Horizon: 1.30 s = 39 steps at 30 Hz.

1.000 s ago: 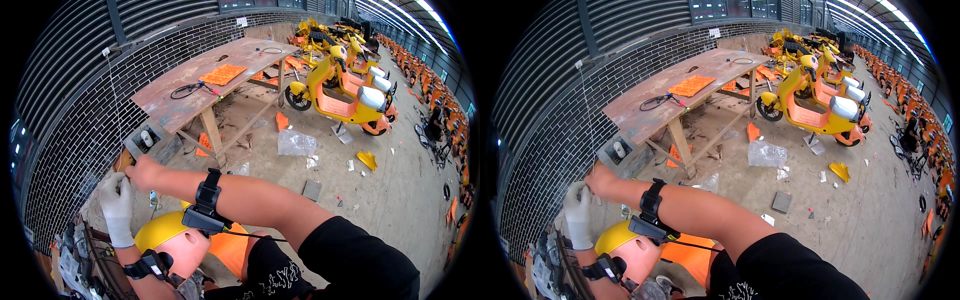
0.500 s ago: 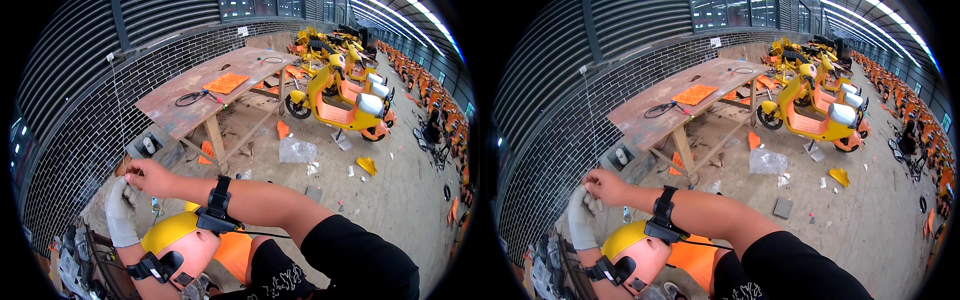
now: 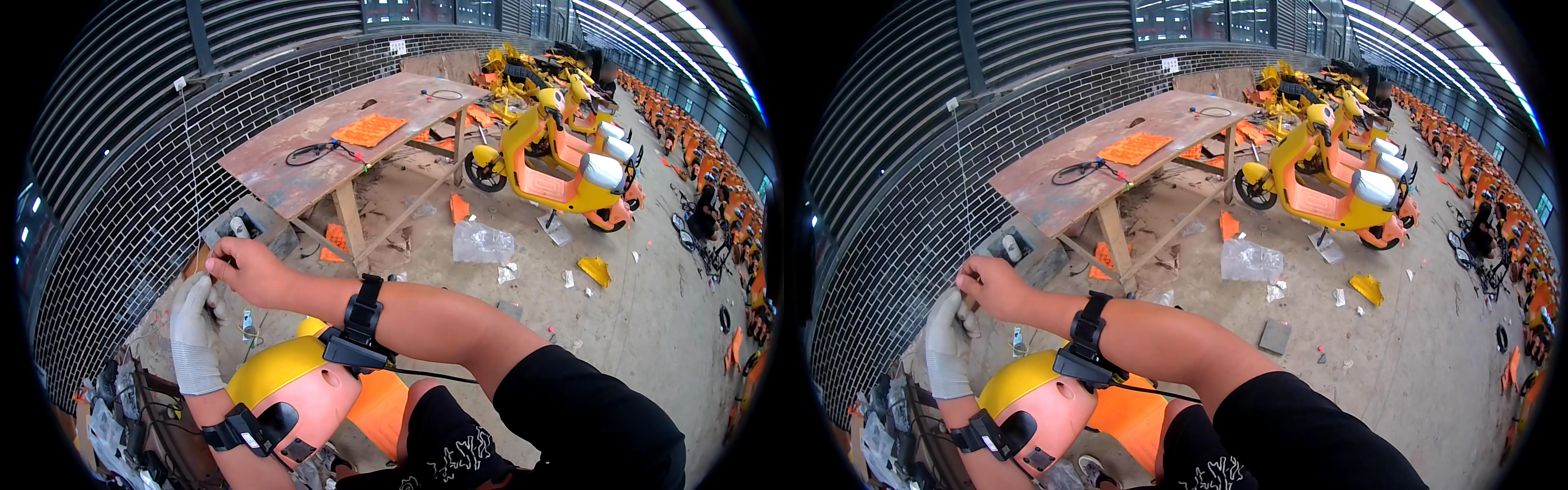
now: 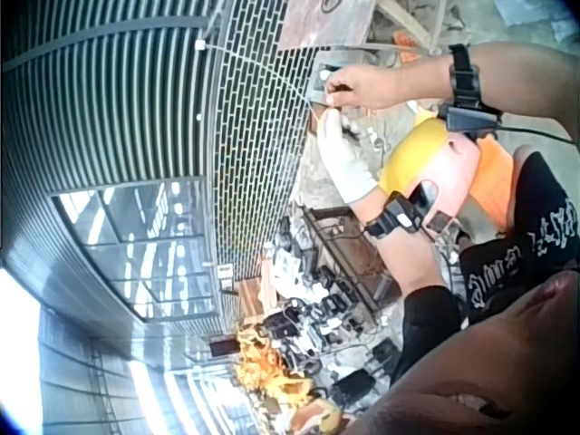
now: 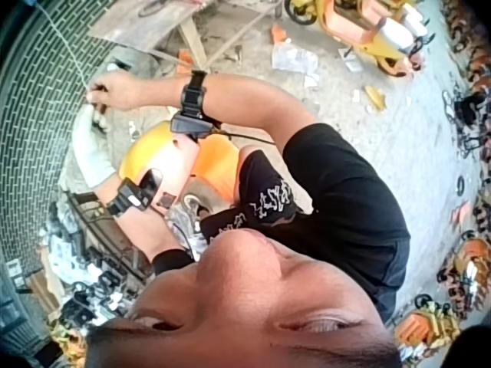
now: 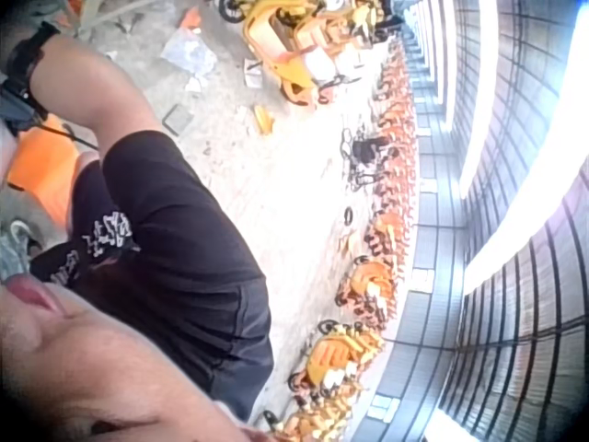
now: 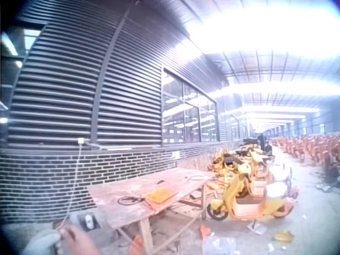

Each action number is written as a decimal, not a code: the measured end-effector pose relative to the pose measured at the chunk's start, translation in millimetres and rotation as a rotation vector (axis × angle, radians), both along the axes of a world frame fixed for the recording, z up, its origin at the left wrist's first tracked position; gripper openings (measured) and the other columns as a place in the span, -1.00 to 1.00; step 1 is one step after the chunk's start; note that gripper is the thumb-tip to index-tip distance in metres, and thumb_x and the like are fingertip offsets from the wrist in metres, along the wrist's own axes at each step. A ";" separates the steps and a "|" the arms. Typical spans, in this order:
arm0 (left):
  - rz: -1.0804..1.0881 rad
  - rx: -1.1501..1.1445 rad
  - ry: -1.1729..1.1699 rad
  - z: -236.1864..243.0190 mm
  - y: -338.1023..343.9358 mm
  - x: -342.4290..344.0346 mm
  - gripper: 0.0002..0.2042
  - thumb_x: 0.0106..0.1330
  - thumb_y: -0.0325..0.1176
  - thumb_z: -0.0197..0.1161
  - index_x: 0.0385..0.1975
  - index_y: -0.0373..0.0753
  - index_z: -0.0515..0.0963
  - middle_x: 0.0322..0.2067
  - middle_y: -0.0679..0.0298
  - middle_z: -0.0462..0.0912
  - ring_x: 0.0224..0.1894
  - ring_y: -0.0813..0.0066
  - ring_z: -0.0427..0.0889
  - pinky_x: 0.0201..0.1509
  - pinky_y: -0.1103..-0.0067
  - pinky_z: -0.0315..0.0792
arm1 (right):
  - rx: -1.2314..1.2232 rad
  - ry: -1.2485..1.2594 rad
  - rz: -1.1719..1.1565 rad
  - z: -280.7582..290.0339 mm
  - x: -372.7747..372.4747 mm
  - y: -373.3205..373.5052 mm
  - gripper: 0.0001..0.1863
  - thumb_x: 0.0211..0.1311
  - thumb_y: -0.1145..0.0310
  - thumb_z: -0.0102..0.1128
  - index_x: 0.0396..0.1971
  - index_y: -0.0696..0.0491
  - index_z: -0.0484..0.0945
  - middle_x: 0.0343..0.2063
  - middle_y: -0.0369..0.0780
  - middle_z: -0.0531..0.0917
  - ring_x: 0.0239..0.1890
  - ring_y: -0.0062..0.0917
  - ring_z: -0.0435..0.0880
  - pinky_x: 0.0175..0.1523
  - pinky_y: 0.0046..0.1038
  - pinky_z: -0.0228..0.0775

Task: The person handles a thin wire and a connector while working on the handlebar and instrument cluster area of an orange and yellow scooter, threading the wire through a small opening.

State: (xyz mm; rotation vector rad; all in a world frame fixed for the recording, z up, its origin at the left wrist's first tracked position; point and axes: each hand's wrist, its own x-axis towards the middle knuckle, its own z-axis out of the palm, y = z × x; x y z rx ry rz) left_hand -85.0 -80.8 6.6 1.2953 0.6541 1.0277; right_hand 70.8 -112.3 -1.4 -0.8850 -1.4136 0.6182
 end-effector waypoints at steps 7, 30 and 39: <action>0.164 0.177 0.289 0.0 -1.4 2.2 -0.85 0.33 -0.35 0.12 -0.27 -0.31 0.51 -0.60 0.43 0.38 -0.64 0.73 0.30 -0.57 0.74 0.23 | -0.008 -0.113 -0.154 -4.7 0.7 3.2 -0.74 0.27 0.26 0.15 -0.39 0.20 0.52 -0.53 -0.11 0.61 -0.48 -0.39 0.59 -0.33 -0.37 0.41; 0.360 0.307 0.416 -4.4 -2.7 2.6 -0.82 0.38 -0.27 0.10 -0.38 -0.24 0.49 -0.63 0.52 0.36 -0.68 0.82 0.22 -0.64 0.80 0.09 | -0.033 -0.063 -0.068 -16.4 -7.5 3.2 -0.82 0.23 0.33 0.14 -0.35 0.16 0.54 -0.50 -0.10 0.63 -0.42 -0.29 0.62 -0.30 -0.29 0.43; 0.284 0.322 0.431 -4.2 -4.7 3.7 -0.83 0.37 -0.32 0.10 -0.25 -0.29 0.51 -0.57 0.50 0.37 -0.60 0.82 0.24 -0.57 0.78 0.12 | -0.031 0.029 -0.007 -13.8 -2.9 5.3 -0.85 0.17 0.39 0.17 -0.40 0.18 0.53 -0.44 -0.08 0.60 -0.37 -0.28 0.60 -0.24 -0.29 0.41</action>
